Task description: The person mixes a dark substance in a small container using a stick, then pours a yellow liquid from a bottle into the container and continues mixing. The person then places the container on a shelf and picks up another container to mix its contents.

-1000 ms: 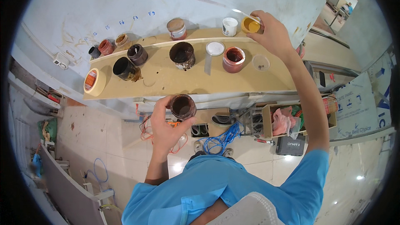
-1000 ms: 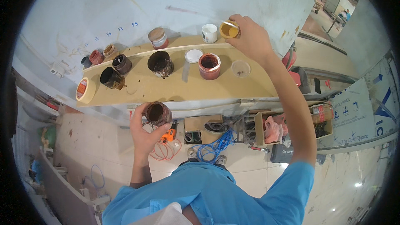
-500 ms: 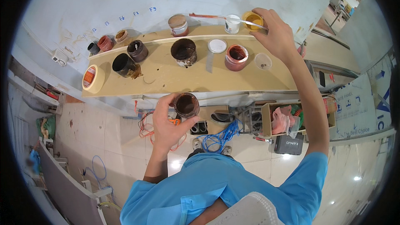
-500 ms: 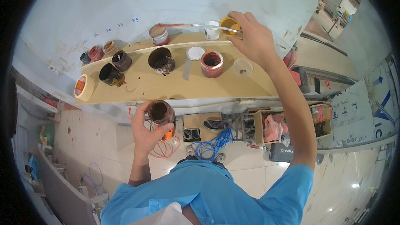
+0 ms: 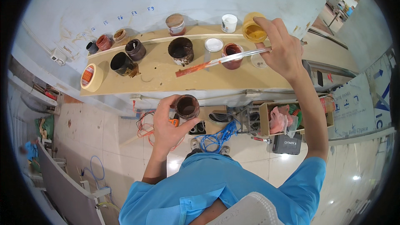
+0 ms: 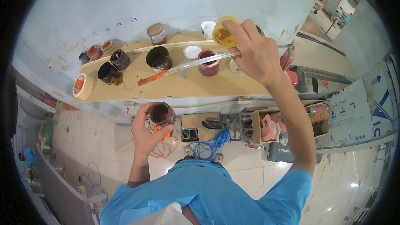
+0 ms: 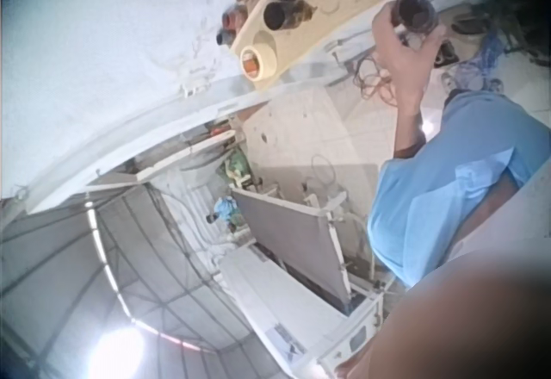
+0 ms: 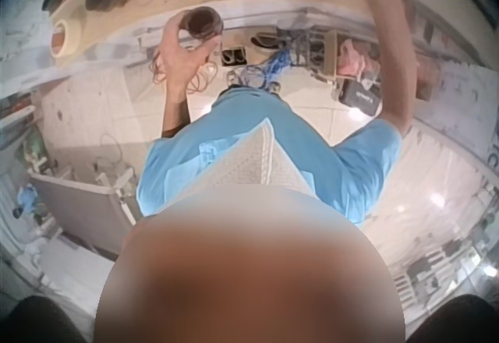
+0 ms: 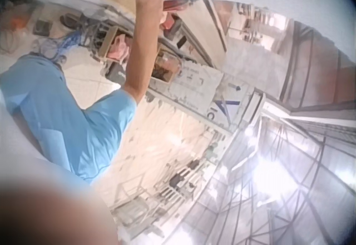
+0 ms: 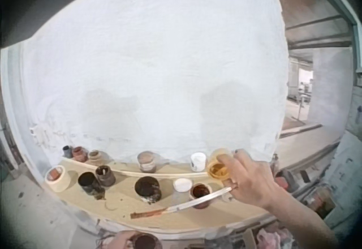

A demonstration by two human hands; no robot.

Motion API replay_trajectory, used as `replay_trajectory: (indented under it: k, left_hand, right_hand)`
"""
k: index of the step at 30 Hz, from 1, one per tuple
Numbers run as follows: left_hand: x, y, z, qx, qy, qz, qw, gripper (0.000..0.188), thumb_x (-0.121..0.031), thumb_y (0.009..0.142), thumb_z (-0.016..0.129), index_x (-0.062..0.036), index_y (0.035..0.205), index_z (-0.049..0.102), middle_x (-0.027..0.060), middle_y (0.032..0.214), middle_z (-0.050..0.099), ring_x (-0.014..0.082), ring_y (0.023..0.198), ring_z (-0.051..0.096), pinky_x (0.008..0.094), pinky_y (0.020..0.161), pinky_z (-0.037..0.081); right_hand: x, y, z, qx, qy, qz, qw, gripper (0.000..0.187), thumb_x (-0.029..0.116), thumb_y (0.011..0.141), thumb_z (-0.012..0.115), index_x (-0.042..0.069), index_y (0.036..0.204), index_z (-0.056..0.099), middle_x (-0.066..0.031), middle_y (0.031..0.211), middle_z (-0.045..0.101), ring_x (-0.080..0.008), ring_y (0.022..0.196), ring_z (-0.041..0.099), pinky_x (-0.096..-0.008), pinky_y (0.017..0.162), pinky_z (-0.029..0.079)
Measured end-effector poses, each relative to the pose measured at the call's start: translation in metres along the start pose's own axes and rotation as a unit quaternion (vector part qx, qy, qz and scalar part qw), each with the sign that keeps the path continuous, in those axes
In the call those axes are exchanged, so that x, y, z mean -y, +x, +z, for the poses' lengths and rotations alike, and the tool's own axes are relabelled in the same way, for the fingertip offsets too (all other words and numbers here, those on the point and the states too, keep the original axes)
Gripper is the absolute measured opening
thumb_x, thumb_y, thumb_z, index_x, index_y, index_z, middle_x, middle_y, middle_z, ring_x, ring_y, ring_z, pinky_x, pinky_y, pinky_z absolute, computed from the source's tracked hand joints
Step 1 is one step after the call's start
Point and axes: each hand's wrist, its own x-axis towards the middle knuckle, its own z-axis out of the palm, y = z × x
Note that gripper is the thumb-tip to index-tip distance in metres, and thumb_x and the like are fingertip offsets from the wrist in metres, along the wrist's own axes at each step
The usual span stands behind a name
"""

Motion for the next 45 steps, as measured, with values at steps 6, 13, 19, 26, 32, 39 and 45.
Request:
replay_trajectory:
  k: [6,13,19,26,32,39,45]
  left_hand:
    - [-0.006,0.004,0.012,0.021,-0.016,0.011,1.000,0.074,-0.019,0.070,0.101,-0.0014,0.132,0.064,0.0146,0.121,0.072,0.0292,0.108,0.071,0.0407,0.097,0.056]
    - [-0.012,0.008,0.021,0.052,-0.033,0.021,0.998,0.077,-0.014,0.069,0.100,0.0005,0.135,0.063,0.0125,0.124,0.073,0.0232,0.114,0.070,0.0387,0.106,0.053]
    - [-0.014,0.005,0.027,0.052,-0.065,0.035,0.996,0.069,-0.018,0.070,0.101,-0.0032,0.129,0.067,0.0136,0.116,0.071,0.0290,0.106,0.071,0.0407,0.095,0.056]
    - [-0.024,-0.017,0.026,0.069,-0.034,0.046,0.996,0.072,-0.024,0.072,0.100,-0.0045,0.132,0.066,0.0134,0.121,0.072,0.0301,0.109,0.071,0.0414,0.096,0.056]
    - [-0.033,-0.044,0.024,0.057,0.009,-0.013,0.998,0.073,-0.028,0.073,0.099,-0.0046,0.133,0.066,0.0138,0.121,0.072,0.0302,0.111,0.070,0.0415,0.097,0.055]
    - [-0.047,-0.075,0.047,0.071,-0.018,-0.024,0.997,0.072,-0.013,0.074,0.095,-0.0015,0.137,0.064,0.0119,0.124,0.071,0.0251,0.118,0.069,0.0390,0.107,0.053]
    - [-0.043,-0.081,0.098,0.253,-0.168,-0.062,0.951,0.078,-0.002,0.070,0.096,0.0008,0.140,0.059,0.0137,0.132,0.067,0.0233,0.120,0.067,0.0392,0.108,0.054]
  right_hand:
    - [0.010,-0.014,-0.019,-0.011,-0.031,-0.006,0.999,0.071,0.005,0.078,0.086,0.017,0.144,0.063,-0.0059,0.106,0.063,-0.0269,0.077,0.070,-0.0384,0.061,0.057]
    - [0.012,-0.024,-0.037,-0.030,-0.071,-0.039,0.996,0.075,0.006,0.076,0.087,0.019,0.145,0.063,-0.0047,0.104,0.062,-0.0248,0.079,0.068,-0.0377,0.061,0.057]
    - [-0.004,-0.003,-0.025,-0.014,0.010,0.048,0.999,0.066,0.017,0.084,0.086,0.014,0.144,0.061,-0.0091,0.116,0.070,-0.0306,0.085,0.075,-0.0430,0.071,0.059]
    - [-0.066,0.048,0.049,0.191,0.056,0.266,0.943,0.070,0.046,0.082,0.083,-0.001,0.133,0.070,-0.0226,0.115,0.078,-0.0385,0.103,0.077,-0.0455,0.091,0.060]
    - [-0.080,0.059,0.081,0.275,0.055,0.204,0.938,0.074,0.048,0.083,0.083,-0.003,0.134,0.070,-0.0275,0.122,0.075,-0.0407,0.113,0.074,-0.0474,0.097,0.058]
    - [-0.062,0.019,-0.022,0.032,0.102,0.142,0.984,0.039,0.037,0.097,0.069,0.001,0.112,0.076,-0.0186,0.086,0.077,-0.0324,0.078,0.074,-0.0443,0.075,0.057]
    - [-0.014,-0.177,-0.134,-0.165,-0.005,0.259,0.952,0.028,0.033,0.106,0.067,0.006,0.109,0.075,-0.0167,0.074,0.068,-0.0374,0.067,0.067,-0.0464,0.066,0.052]
